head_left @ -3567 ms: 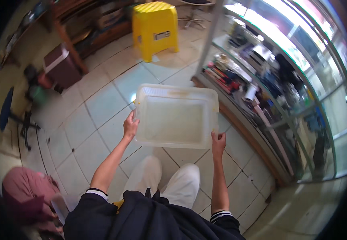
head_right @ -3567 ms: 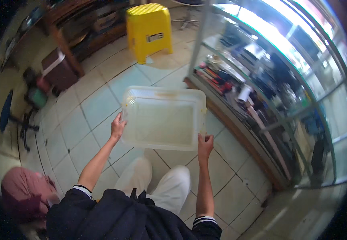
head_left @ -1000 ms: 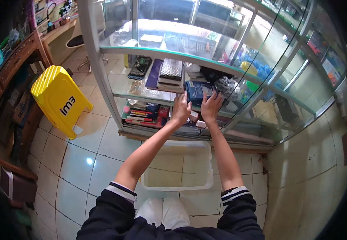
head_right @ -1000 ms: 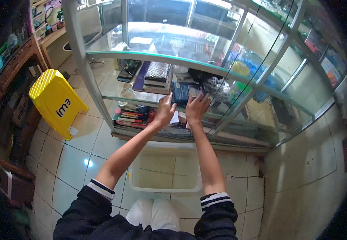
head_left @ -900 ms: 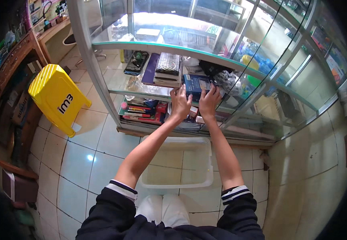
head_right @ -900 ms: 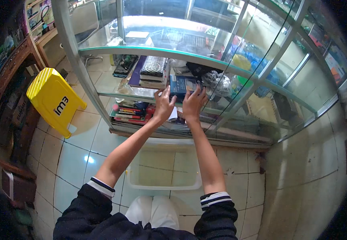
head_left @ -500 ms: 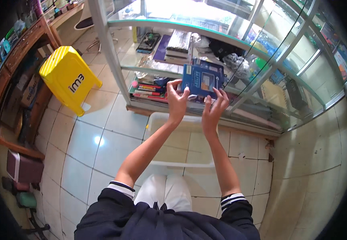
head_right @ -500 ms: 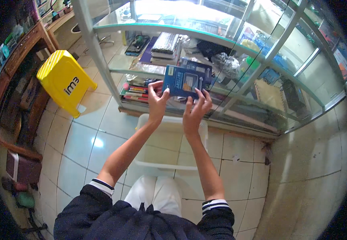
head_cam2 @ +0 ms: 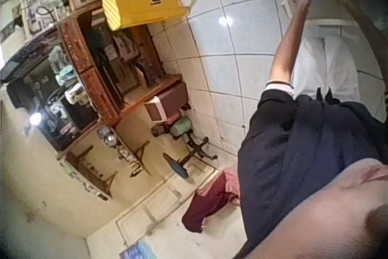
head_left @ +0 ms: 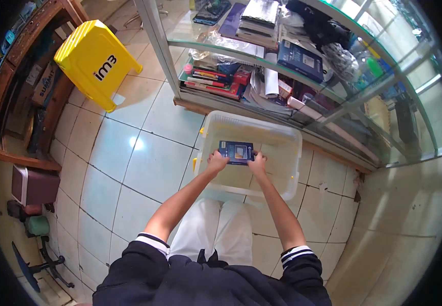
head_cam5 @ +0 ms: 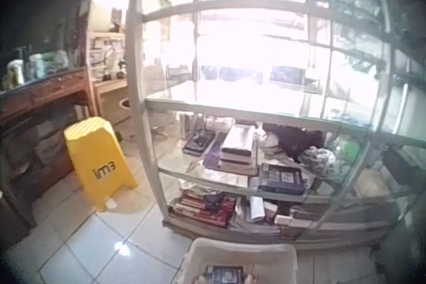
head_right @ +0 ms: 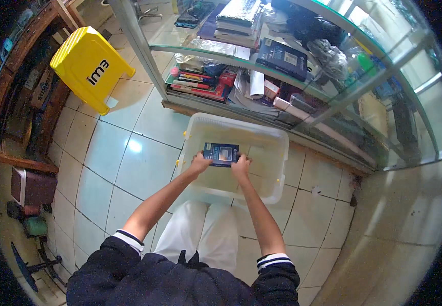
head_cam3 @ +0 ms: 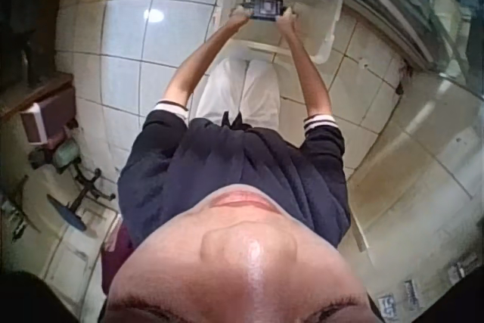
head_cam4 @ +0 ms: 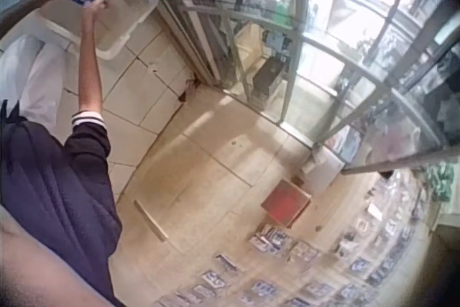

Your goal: The person picks up several packaged electronic components and boxes from a glass display case and places them one by one into a plastic bin on the floor, including mobile phone screens, batteries, and a small black electronic device.

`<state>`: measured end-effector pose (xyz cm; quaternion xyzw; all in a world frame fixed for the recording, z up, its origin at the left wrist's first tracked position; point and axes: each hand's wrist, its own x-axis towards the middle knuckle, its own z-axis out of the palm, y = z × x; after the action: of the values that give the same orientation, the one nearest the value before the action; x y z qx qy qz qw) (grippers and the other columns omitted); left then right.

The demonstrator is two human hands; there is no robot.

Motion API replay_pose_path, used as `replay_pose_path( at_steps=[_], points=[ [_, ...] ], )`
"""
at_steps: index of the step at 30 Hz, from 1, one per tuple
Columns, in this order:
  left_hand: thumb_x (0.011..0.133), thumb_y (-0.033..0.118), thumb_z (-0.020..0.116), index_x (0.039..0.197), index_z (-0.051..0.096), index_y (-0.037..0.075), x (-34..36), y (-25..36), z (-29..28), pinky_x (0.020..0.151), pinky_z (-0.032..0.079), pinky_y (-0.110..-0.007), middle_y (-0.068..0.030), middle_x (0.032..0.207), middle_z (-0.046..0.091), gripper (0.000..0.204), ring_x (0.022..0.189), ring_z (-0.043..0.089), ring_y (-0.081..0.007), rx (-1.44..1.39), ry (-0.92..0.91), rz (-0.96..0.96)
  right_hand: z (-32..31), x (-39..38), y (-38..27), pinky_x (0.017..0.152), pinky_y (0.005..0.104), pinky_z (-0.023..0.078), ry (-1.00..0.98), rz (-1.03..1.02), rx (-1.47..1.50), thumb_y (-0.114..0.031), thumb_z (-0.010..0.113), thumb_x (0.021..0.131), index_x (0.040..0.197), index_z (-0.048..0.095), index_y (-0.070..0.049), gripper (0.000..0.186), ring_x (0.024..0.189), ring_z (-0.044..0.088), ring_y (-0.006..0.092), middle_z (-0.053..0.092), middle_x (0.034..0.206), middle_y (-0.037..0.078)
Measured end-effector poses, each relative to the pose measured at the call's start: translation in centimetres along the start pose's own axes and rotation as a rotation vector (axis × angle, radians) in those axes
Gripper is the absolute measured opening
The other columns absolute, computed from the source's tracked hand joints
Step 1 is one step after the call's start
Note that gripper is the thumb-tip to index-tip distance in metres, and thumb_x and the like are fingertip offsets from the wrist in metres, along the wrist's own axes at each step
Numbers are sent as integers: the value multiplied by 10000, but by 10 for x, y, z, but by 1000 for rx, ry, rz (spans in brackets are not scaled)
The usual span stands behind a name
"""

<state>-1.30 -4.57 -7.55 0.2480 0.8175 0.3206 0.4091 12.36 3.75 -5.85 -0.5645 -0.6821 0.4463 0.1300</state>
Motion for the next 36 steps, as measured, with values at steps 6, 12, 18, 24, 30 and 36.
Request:
replay_pose_path(
  at_steps=[6, 12, 18, 24, 30, 36],
  points=[
    [635, 365, 590, 1208, 241, 44, 53, -11, 28, 949, 200, -443, -221, 1210, 262, 744, 1134, 223, -372, 222, -2, -338, 65, 50, 41, 858, 334, 346, -94, 77, -162, -27, 642, 594, 1028, 427, -98, 490, 952, 398, 322, 311, 1068, 205],
    [680, 381, 539, 1256, 163, 27, 70, -9, 54, 974, 148, -445, -230, 1285, 146, 773, 1207, 121, -347, 414, -15, -314, 118, 78, 104, 865, 351, 342, -7, -41, 379, -5, 575, 617, 1027, 430, -31, 435, 1028, 373, 329, 304, 1128, 218],
    [716, 349, 506, 1247, 163, -32, 64, -11, 33, 983, 129, -438, -247, 1310, 82, 738, 1231, 81, -340, 280, -34, -304, 80, 52, 40, 852, 330, 367, -200, -118, -282, -30, 502, 697, 1160, 346, -5, 489, 1038, 419, 311, 330, 1196, 181],
    [793, 211, 472, 1221, 242, -50, -4, 119, -45, 977, 170, -314, -212, 1263, 268, 551, 1193, 239, -268, -279, 18, 406, -29, 35, -43, 946, 350, 252, 57, -419, 324, -91, 490, 745, 1070, 458, -8, 336, 1131, 334, 269, 413, 1141, 164],
    [794, 159, 471, 1209, 280, -38, -48, 242, -80, 955, 205, -301, -180, 1237, 321, 497, 1151, 306, -235, -438, 159, 955, -150, 11, -179, 936, 350, 266, 440, -750, 277, -79, 462, 780, 1139, 379, -23, 373, 1139, 321, 275, 335, 1204, 173],
    [779, 120, 437, 1177, 284, -81, -4, 280, -53, 977, 149, -426, -223, 1189, 340, 471, 1155, 264, -330, -130, 404, 1014, -161, 52, -194, 951, 451, 186, 761, -740, -226, -100, 485, 769, 1183, 300, -28, 459, 1151, 209, 419, 159, 1263, 266]
  ],
)
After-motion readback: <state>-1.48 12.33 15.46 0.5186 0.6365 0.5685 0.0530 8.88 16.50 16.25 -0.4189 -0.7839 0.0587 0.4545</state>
